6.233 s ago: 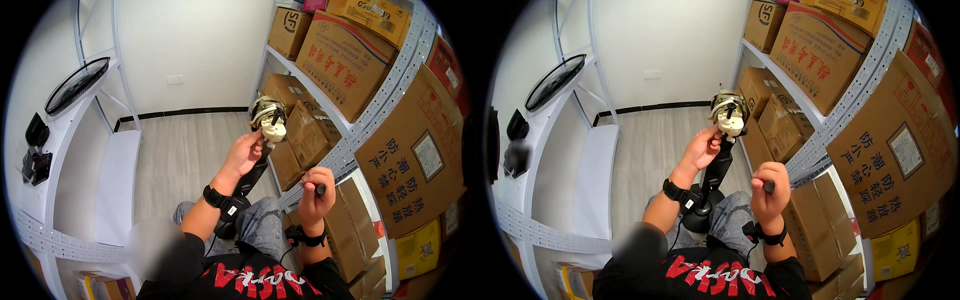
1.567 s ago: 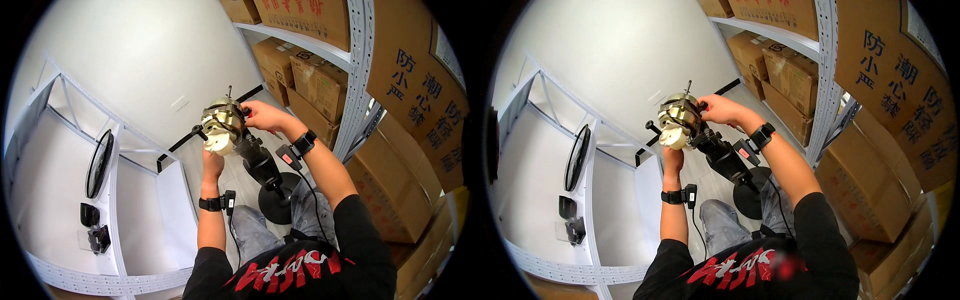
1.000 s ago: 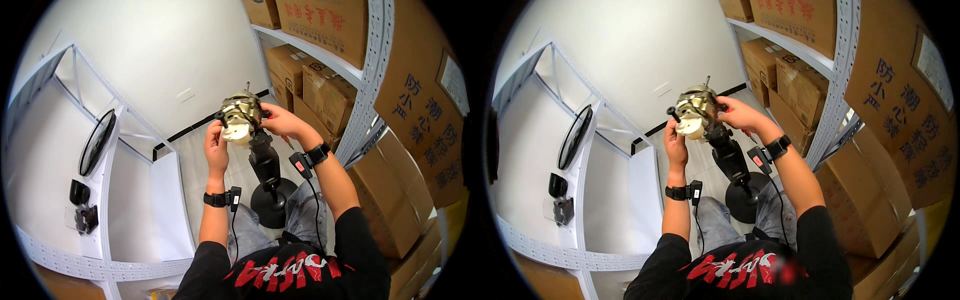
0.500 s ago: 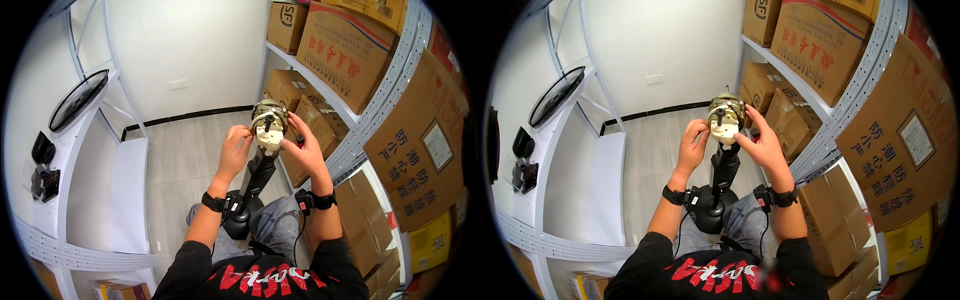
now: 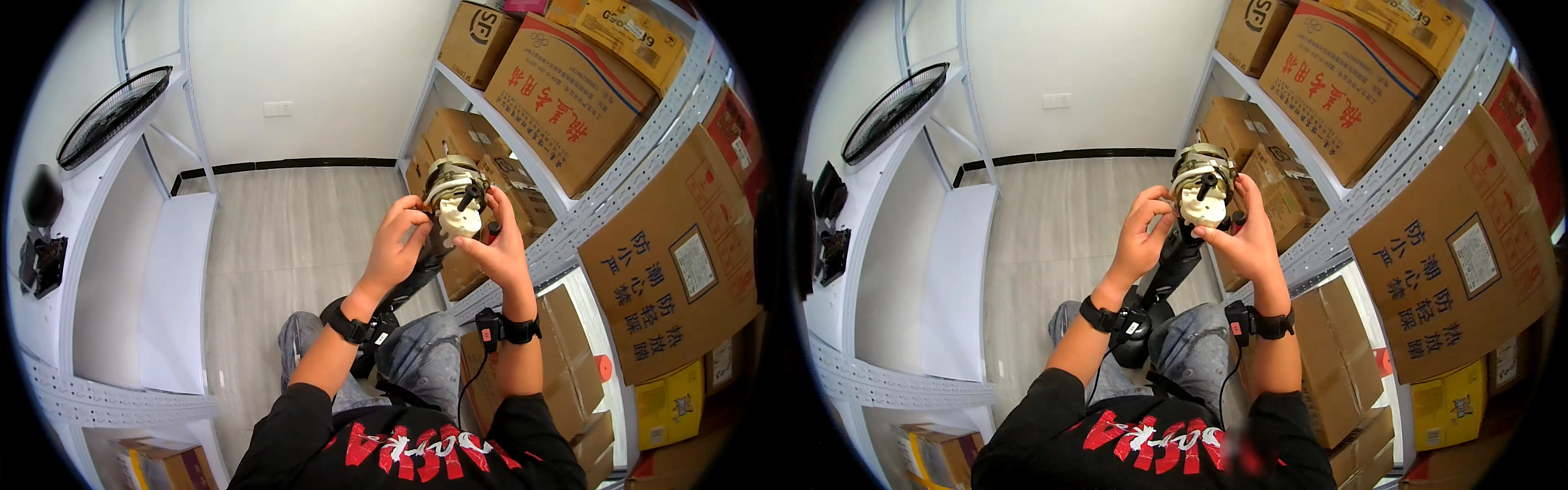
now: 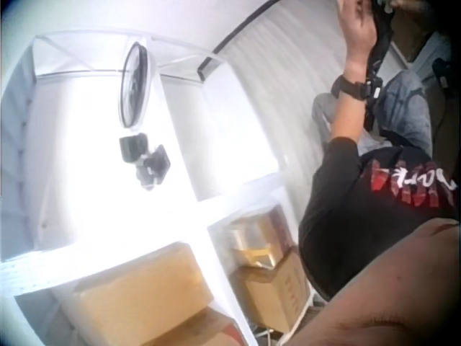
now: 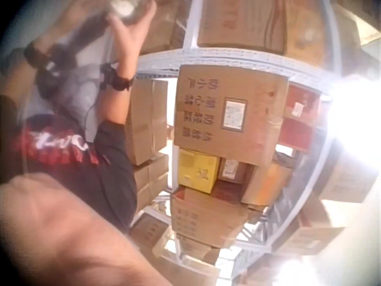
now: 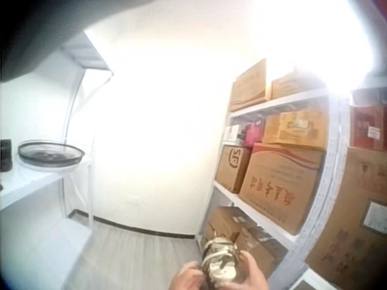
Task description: The person uses a screwdriver to adjust and tighten screws on a fan motor assembly. They manipulate the motor housing and internal components while seated on the floor.
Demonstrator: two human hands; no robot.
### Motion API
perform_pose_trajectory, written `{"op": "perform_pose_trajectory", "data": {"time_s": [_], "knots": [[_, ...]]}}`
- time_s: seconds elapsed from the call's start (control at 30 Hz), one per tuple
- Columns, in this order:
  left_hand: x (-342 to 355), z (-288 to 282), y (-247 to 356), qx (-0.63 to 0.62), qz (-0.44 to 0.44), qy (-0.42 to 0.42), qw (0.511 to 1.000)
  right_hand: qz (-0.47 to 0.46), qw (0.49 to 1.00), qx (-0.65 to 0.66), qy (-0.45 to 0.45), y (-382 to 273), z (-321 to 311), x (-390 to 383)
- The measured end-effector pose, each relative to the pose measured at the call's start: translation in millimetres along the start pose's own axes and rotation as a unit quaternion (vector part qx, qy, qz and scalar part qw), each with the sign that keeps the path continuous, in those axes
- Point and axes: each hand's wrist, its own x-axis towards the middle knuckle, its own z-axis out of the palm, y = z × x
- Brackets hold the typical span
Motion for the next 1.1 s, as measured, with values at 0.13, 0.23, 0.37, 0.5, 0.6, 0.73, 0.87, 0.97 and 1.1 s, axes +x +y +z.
{"op": "perform_pose_trajectory", "data": {"time_s": [0.13, 0.23, 0.37, 0.5, 0.6, 0.73, 0.87, 0.97, 1.1], "knots": [[-1.9, 1.2, -13.0, -0.122, -0.065, -0.002, 0.99, 0.008, 1.0, 0.017, -0.008, 2.0, -3.0, 2.1], [-2.6, 0.4, -11.1, -0.186, -0.109, -0.005, 0.977, 0.009, 1.0, 0.014, -0.01, 5.4, -2.3, 2.4], [-1.2, 3.2, -10.7, -0.183, -0.083, 0.005, 0.98, 0.019, 1.0, 0.003, -0.014, 2.2, -5.0, 2.4], [14.1, 1.8, -5.3, -0.15, -0.039, -0.002, 0.988, -0.028, 0.999, -0.018, -0.019, 7.0, -9.5, 0.3], [20.0, -4.3, 9.3, -0.108, -0.08, -0.033, 0.99, -0.009, 1.0, -0.022, 0.004, 1.9, -4.6, -0.2], [21.4, -3.4, 14.4, -0.104, -0.075, -0.021, 0.991, -0.035, 0.999, -0.029, 0.004, 7.1, -1.9, -0.4], [17.6, 1.5, 15.4, -0.106, -0.059, -0.001, 0.993, -0.031, 0.998, -0.05, 0.006, -1.9, -1.8, -0.3], [11.6, 3.3, 17.0, -0.103, -0.049, 0.007, 0.993, -0.019, 0.998, -0.064, 0.003, -2.8, -2.2, -2.8], [14.4, 4.8, 20.9, -0.09, -0.04, 0.012, 0.995, -0.024, 0.998, -0.061, 0.0, -1.5, -3.5, 0.6]]}}
